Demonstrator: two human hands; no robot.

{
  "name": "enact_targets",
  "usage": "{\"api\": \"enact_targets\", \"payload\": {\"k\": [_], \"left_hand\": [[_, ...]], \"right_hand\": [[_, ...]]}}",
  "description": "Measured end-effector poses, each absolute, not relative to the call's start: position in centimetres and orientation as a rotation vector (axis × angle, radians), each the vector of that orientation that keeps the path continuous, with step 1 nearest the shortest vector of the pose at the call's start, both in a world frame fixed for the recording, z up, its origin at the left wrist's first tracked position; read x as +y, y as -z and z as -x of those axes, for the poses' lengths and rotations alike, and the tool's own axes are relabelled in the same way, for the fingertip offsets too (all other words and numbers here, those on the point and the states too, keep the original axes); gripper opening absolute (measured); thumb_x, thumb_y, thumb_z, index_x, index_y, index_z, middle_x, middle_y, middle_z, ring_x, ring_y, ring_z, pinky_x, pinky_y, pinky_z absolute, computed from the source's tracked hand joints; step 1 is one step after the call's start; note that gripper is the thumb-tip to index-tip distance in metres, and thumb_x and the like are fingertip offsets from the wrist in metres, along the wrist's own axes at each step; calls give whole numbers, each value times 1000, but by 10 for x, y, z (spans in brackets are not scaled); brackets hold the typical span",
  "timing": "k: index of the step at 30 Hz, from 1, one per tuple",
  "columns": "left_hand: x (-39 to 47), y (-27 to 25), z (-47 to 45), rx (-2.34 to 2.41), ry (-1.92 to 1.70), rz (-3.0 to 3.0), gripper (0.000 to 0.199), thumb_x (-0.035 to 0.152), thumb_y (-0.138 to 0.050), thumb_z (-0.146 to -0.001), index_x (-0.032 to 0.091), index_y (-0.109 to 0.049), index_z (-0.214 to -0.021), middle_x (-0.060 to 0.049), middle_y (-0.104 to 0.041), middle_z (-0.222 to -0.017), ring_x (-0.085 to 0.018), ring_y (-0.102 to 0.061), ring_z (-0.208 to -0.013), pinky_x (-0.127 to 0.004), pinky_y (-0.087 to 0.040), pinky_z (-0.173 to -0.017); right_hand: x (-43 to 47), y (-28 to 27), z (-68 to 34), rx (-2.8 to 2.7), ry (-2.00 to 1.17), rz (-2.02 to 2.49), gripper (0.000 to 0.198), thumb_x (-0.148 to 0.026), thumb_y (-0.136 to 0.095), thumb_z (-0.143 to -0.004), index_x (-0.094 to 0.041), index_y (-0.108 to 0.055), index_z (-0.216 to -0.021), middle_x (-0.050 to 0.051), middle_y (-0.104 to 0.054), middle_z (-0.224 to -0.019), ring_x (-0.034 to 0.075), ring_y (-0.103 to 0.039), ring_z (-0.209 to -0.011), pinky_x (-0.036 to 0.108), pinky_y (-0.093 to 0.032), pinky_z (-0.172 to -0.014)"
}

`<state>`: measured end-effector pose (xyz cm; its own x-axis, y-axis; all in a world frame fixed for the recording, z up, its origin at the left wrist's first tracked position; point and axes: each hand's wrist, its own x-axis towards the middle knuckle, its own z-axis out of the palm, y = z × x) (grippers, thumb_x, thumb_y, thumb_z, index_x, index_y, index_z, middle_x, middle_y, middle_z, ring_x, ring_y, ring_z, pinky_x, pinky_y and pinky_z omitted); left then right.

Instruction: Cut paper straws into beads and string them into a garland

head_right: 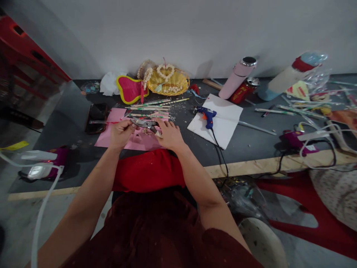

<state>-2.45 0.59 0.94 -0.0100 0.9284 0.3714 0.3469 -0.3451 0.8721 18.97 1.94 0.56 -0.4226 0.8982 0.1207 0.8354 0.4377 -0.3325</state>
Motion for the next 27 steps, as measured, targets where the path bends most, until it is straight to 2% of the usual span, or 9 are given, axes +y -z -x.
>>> {"api": "enact_targets", "payload": {"k": [5, 12, 18, 27], "left_hand": [[6, -9, 25, 1326, -1359, -1720, 19, 28, -59, -83, 16, -68, -71, -2, -69, -66, -9, -58, -58, -20, -45, -54], [5, -12, 25, 1329, -1348, -1704, 18, 27, -59, -82, 16, -67, -69, -1, -68, -65, -10, -57, -58, -20, -43, -53], [3, -12, 25, 1284, -1396, -1632, 21, 29, -59, -82, 16, -66, -67, 1, -59, -56, -7, -46, -48, -20, -35, -47], [4, -12, 22, 1296, -1399, -1591, 19, 32, -61, -81, 16, -67, -73, -2, -67, -67, -9, -56, -59, -21, -42, -53]], "right_hand": [[20, -3, -190, -2378, -282, 1480, 66, -35, -51, -84, -22, -30, -146, 14, -56, -126, 32, -48, -116, 45, -41, -90], [19, -5, -190, -2377, -354, 1464, 58, -38, -52, -86, -23, -39, -141, 9, -65, -105, 24, -58, -94, 34, -44, -81], [12, -14, -186, -2377, -289, 1537, 52, -44, -45, -91, -26, -40, -140, 8, -67, -104, 23, -61, -91, 30, -43, -76], [14, -9, -186, -2354, -364, 1539, 53, -33, -50, -85, -27, -42, -137, 7, -66, -109, 23, -61, -91, 32, -45, -75]]}}
